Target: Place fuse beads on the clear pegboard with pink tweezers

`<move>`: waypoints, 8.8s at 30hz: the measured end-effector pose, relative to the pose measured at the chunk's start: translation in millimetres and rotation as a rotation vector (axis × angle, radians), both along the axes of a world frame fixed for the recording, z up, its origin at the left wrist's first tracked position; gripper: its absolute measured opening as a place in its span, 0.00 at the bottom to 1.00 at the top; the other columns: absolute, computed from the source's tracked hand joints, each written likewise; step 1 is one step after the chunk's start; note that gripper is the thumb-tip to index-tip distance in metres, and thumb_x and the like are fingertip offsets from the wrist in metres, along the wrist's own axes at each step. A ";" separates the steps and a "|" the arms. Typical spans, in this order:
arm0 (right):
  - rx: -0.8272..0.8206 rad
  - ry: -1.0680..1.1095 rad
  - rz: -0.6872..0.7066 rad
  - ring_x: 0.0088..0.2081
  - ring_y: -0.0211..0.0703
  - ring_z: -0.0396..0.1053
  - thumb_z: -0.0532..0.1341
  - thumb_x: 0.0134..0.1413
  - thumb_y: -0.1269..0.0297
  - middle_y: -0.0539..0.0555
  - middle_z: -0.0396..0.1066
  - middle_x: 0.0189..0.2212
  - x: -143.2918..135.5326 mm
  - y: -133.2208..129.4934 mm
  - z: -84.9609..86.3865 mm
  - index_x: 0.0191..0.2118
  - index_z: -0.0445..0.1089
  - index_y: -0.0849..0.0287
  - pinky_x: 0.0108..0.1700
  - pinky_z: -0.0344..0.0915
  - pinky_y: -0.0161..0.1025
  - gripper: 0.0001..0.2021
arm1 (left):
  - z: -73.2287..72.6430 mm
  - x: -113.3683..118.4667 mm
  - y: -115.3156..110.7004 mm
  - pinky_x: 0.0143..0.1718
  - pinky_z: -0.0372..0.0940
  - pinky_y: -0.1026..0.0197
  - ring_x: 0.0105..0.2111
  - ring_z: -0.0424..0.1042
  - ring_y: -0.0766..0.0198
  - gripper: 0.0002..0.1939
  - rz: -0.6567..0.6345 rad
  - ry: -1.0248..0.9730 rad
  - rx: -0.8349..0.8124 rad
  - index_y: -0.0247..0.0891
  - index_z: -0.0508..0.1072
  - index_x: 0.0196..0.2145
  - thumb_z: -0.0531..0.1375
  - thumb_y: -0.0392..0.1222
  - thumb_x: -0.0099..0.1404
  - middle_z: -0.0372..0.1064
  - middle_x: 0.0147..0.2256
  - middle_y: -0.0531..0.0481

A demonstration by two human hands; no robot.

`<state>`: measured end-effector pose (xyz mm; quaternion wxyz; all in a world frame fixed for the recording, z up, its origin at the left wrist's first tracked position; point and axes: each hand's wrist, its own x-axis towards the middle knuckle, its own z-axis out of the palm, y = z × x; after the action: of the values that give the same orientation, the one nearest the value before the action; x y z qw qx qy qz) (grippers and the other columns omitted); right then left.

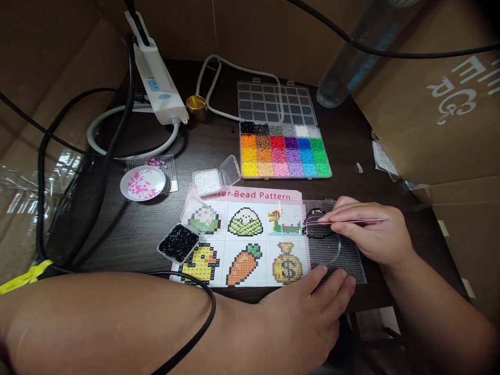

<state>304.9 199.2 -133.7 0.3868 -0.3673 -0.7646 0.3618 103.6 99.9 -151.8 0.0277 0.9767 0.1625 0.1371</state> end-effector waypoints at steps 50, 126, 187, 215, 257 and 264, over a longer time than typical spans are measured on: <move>-0.074 0.019 -0.040 0.33 0.46 0.75 0.68 0.52 0.71 0.52 0.80 0.32 3.7 -1.2 2.0 0.37 0.81 0.49 0.35 0.72 0.44 0.09 | 5.0 -2.1 1.0 0.64 0.47 0.45 0.66 0.57 0.48 0.20 -0.020 0.046 0.003 0.46 0.76 0.52 0.55 0.48 0.65 0.57 0.65 0.40; -0.023 0.005 0.042 0.35 0.43 0.75 0.66 0.51 0.79 0.50 0.81 0.35 2.8 -1.3 1.3 0.40 0.80 0.49 0.36 0.71 0.42 0.16 | 2.2 -1.0 -0.4 0.63 0.46 0.45 0.65 0.58 0.47 0.19 -0.015 0.011 -0.006 0.46 0.77 0.51 0.55 0.47 0.66 0.58 0.65 0.39; -0.026 -0.008 -0.009 0.33 0.45 0.76 0.68 0.51 0.75 0.51 0.81 0.33 -0.1 -0.2 2.4 0.37 0.81 0.48 0.33 0.72 0.44 0.12 | 1.9 -0.9 0.1 0.64 0.46 0.44 0.65 0.57 0.47 0.19 -0.015 0.021 0.007 0.47 0.77 0.51 0.54 0.48 0.66 0.58 0.65 0.40; -0.027 0.019 0.031 0.33 0.44 0.75 0.67 0.51 0.78 0.51 0.81 0.34 1.4 0.1 2.4 0.39 0.80 0.48 0.34 0.70 0.43 0.15 | 1.5 -2.1 -0.3 0.63 0.47 0.44 0.65 0.57 0.47 0.20 -0.027 0.035 0.008 0.46 0.76 0.52 0.55 0.48 0.65 0.58 0.65 0.39; -0.019 0.014 0.041 0.34 0.43 0.75 0.66 0.51 0.80 0.50 0.81 0.34 2.6 -0.1 1.1 0.39 0.80 0.49 0.36 0.70 0.42 0.16 | 0.1 -1.3 0.3 0.63 0.46 0.45 0.65 0.57 0.47 0.19 -0.011 0.028 0.013 0.47 0.77 0.52 0.54 0.47 0.67 0.57 0.65 0.40; -0.020 0.008 0.032 0.34 0.44 0.75 0.67 0.51 0.78 0.50 0.81 0.33 1.4 -0.3 2.1 0.39 0.80 0.48 0.35 0.71 0.43 0.15 | 2.1 -2.0 -0.5 0.63 0.46 0.45 0.65 0.58 0.47 0.20 -0.017 0.028 0.012 0.46 0.76 0.52 0.53 0.47 0.67 0.58 0.65 0.39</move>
<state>306.3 199.0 -131.6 0.3802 -0.3573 -0.7653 0.3770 101.6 99.4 -149.7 0.0209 0.9801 0.1537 0.1242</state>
